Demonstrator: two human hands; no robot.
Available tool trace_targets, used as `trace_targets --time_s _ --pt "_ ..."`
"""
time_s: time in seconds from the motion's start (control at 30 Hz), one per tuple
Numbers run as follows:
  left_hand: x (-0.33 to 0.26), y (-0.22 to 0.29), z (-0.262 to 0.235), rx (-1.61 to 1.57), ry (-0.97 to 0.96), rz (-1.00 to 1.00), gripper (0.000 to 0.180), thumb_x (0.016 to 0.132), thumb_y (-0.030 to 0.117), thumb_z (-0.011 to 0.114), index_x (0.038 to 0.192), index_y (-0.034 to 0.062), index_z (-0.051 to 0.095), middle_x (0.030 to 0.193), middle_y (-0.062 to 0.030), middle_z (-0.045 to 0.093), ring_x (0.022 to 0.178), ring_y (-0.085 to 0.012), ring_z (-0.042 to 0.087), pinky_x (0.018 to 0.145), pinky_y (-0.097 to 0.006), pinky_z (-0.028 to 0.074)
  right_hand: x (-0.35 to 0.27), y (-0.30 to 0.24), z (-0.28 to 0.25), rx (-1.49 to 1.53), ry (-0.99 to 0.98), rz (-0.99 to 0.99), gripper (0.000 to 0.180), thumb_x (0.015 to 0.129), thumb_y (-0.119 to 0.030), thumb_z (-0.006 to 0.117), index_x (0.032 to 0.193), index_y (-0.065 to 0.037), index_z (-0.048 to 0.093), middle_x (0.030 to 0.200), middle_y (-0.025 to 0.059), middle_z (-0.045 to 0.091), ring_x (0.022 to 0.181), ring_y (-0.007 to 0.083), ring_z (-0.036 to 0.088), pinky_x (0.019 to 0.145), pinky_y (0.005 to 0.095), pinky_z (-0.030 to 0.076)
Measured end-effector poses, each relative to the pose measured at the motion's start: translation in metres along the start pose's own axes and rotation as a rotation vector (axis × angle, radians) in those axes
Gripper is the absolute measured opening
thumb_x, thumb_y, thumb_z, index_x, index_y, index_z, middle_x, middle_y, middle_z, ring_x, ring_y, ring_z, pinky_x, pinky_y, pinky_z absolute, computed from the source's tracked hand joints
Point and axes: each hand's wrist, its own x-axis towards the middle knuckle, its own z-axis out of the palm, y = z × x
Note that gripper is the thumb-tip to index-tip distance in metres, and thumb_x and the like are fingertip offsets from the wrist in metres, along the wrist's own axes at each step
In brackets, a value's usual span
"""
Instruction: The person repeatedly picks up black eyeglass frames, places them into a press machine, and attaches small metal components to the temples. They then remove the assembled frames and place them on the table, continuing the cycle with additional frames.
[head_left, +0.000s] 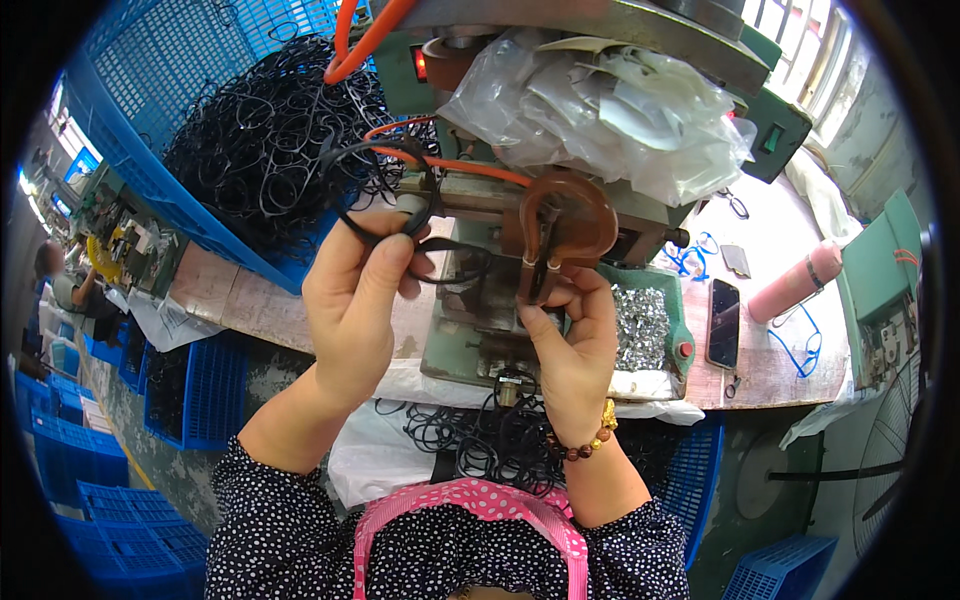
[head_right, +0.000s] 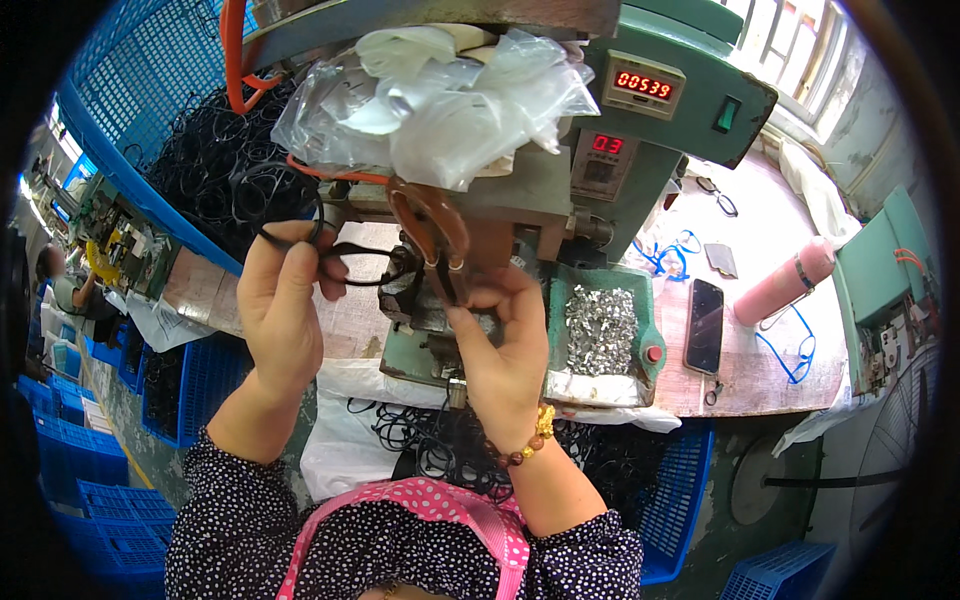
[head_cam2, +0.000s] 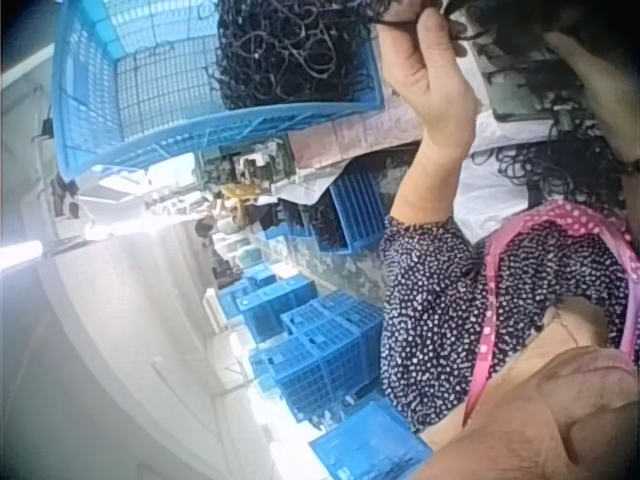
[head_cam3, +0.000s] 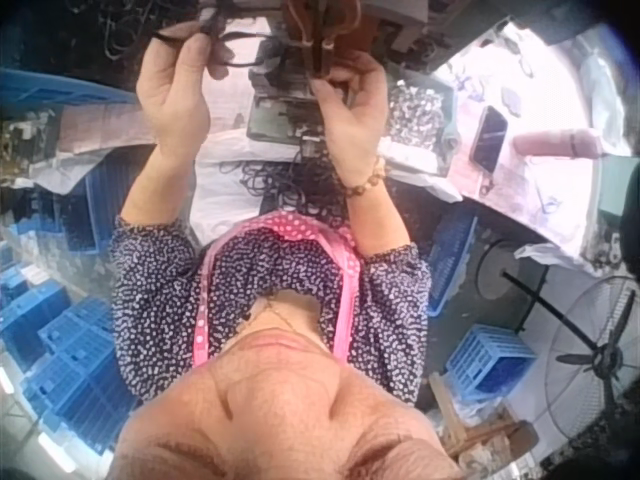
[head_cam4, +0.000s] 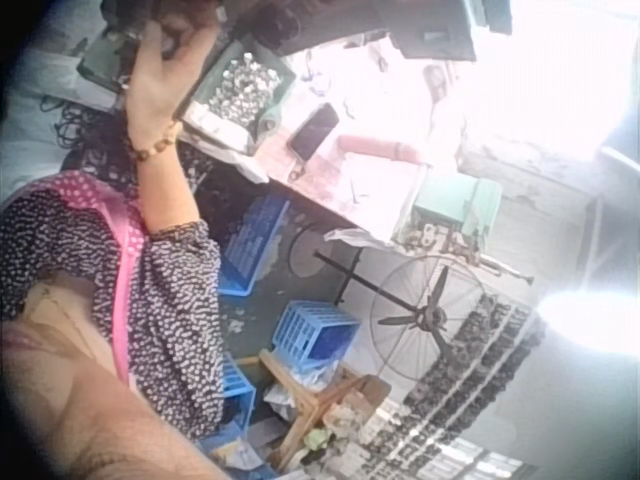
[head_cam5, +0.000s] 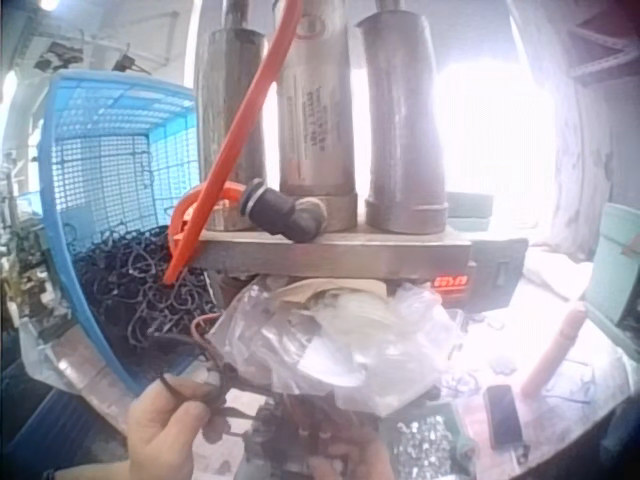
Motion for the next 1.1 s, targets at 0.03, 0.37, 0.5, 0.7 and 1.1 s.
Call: trace_targets --time_s 0.03,0.37,0.5,0.7,1.1 --pt "-0.005 0.003 0.002 0.086 -0.055 0.005 0.018 0.102 0.008 0.056 0.116 -0.0025 0.059 0.1 -0.0088 0.068 0.082 -0.0115 0.063 0.07 -0.024 0.051 0.0 0.0 -0.001 -0.002 0.003 -0.004 0.048 0.09 0.007 0.066 0.133 0.004 0.044 0.108 0.0083 0.064 0.103 0.0145 0.06 0.092 0.0274 0.048" --pt "-0.021 -0.015 0.036 0.235 -0.368 -0.007 0.01 0.093 0.001 0.066 0.101 -0.0046 0.066 0.087 -0.0135 0.069 0.075 -0.0192 0.069 0.067 -0.029 0.052 -0.01 -0.014 -0.052 -0.143 0.111 -0.034 0.035 0.094 0.005 0.06 0.128 0.003 0.054 0.111 0.0109 0.069 0.107 0.0155 0.062 0.1 0.0293 0.045" --pt "-0.017 -0.025 0.041 0.275 -0.361 0.072 0.011 0.088 0.003 0.071 0.096 -0.0032 0.068 0.081 -0.013 0.064 0.068 -0.0283 0.063 0.062 -0.035 0.049 -0.017 -0.015 -0.087 -0.253 0.244 -0.124 0.033 0.096 0.006 0.06 0.128 0.001 0.056 0.113 0.0098 0.068 0.109 0.0158 0.063 0.1 0.0298 0.045" --pt "-0.021 -0.031 0.034 0.379 -0.398 0.267 0.016 0.083 0.005 0.074 0.098 -0.0006 0.069 0.076 -0.0129 0.059 0.066 -0.0312 0.057 0.058 -0.039 0.043 -0.024 0.015 -0.143 -0.509 0.482 -0.141 0.026 0.099 0.004 0.057 0.124 0.0 0.06 0.113 0.0075 0.066 0.107 0.0143 0.061 0.099 0.0281 0.046" --pt "-0.02 -0.026 0.037 0.377 -0.367 0.284 0.023 0.084 -0.002 0.071 0.107 0.0011 0.07 0.091 -0.0122 0.069 0.079 -0.028 0.066 0.07 -0.034 0.05 -0.023 0.022 -0.133 -1.333 -0.024 -0.224 0.005 0.086 -0.007 0.067 0.09 -0.008 0.065 0.111 0.0083 0.066 0.126 0.0356 0.052 0.116 0.0552 0.03"
